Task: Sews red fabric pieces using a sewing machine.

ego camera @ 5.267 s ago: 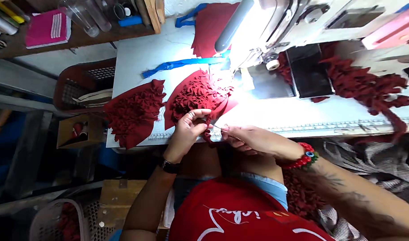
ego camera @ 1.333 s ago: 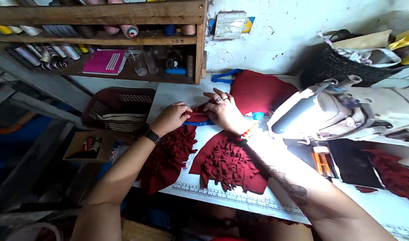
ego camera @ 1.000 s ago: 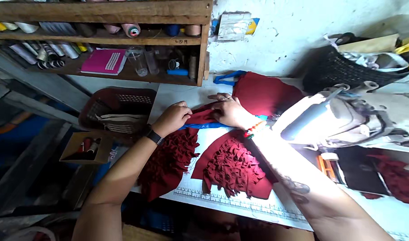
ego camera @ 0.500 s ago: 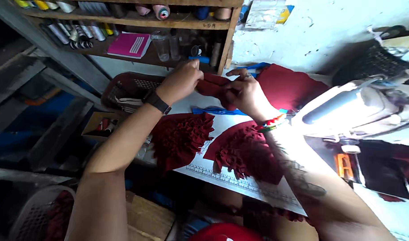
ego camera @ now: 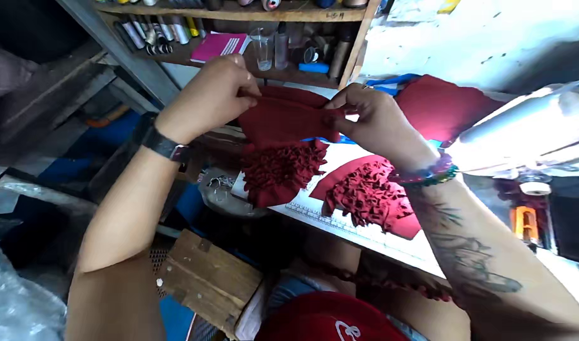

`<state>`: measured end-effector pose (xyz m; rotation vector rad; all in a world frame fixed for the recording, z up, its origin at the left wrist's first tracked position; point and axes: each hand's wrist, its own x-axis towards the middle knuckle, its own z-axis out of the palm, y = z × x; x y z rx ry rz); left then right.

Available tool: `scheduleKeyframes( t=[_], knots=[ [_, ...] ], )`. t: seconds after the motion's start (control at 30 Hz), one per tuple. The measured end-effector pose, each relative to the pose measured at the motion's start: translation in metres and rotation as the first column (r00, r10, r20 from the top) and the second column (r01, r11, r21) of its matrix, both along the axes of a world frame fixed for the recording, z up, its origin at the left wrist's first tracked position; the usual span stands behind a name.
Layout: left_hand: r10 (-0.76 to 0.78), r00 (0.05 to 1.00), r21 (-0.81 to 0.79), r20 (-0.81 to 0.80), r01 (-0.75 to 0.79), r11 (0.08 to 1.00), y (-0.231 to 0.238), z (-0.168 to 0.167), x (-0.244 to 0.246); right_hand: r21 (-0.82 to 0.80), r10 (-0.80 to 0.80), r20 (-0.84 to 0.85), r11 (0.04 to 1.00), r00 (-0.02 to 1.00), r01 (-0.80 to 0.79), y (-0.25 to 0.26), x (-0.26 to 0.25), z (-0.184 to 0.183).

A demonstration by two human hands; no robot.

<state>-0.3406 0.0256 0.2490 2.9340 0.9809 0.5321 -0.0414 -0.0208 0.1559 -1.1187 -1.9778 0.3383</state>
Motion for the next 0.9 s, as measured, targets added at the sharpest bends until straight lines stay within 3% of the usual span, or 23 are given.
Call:
scheduleKeyframes(
  t=[0.17,0.27,0.33,0.4,0.47,0.57,0.67,0.73,0.83,0.9],
  knots=[
    [0.1,0.959,-0.244,0.265,-0.034,0.969,-0.045,-0.01,-0.038,-0.221,0.191,-0.246,0.944,0.95,-0.247,-0.02,-0.001,0.017],
    [0.169,0.904,-0.425,0.392,0.016,0.905,-0.048,-0.042,-0.045,-0.289,0.232,-0.308,0.901,0.923,-0.323,-0.012,-0.002,0.003],
    [0.272,0.86,-0.537,0.432,0.004,0.843,-0.037,-0.075,-0.04,-0.347,0.191,-0.29,0.892,0.938,-0.289,0.001,-0.005,-0.018],
    [0.385,0.824,-0.631,0.416,-0.043,0.774,-0.014,-0.119,-0.031,-0.36,0.091,-0.149,0.922,0.985,-0.14,0.012,-0.006,-0.044],
    [0.484,0.807,-0.715,0.338,-0.115,0.69,0.01,-0.167,-0.022,-0.285,-0.027,0.137,0.956,0.99,0.066,0.002,-0.006,-0.062],
    [0.581,0.77,-0.771,0.264,-0.194,0.607,0.025,-0.201,-0.018,-0.253,-0.097,0.507,0.933,0.856,0.255,-0.06,-0.01,-0.071],
    [0.587,0.78,-0.686,0.218,-0.306,0.66,0.025,-0.199,-0.017,-0.407,0.06,0.692,0.856,0.72,0.32,-0.128,-0.015,-0.094],
    [0.53,0.82,-0.51,0.217,-0.368,0.778,0.011,-0.188,-0.012,-0.228,-0.052,0.698,0.93,0.715,0.29,-0.156,-0.013,-0.127],
    [0.316,0.904,-0.427,0.286,-0.175,0.887,-0.032,-0.162,0.019,-0.001,-0.172,0.587,0.977,0.791,0.213,-0.171,-0.007,-0.154],
    [0.108,0.934,-0.476,0.342,0.073,0.877,-0.065,-0.157,0.051,0.031,-0.16,0.517,0.985,0.841,0.169,-0.178,-0.008,-0.156]
  ],
)
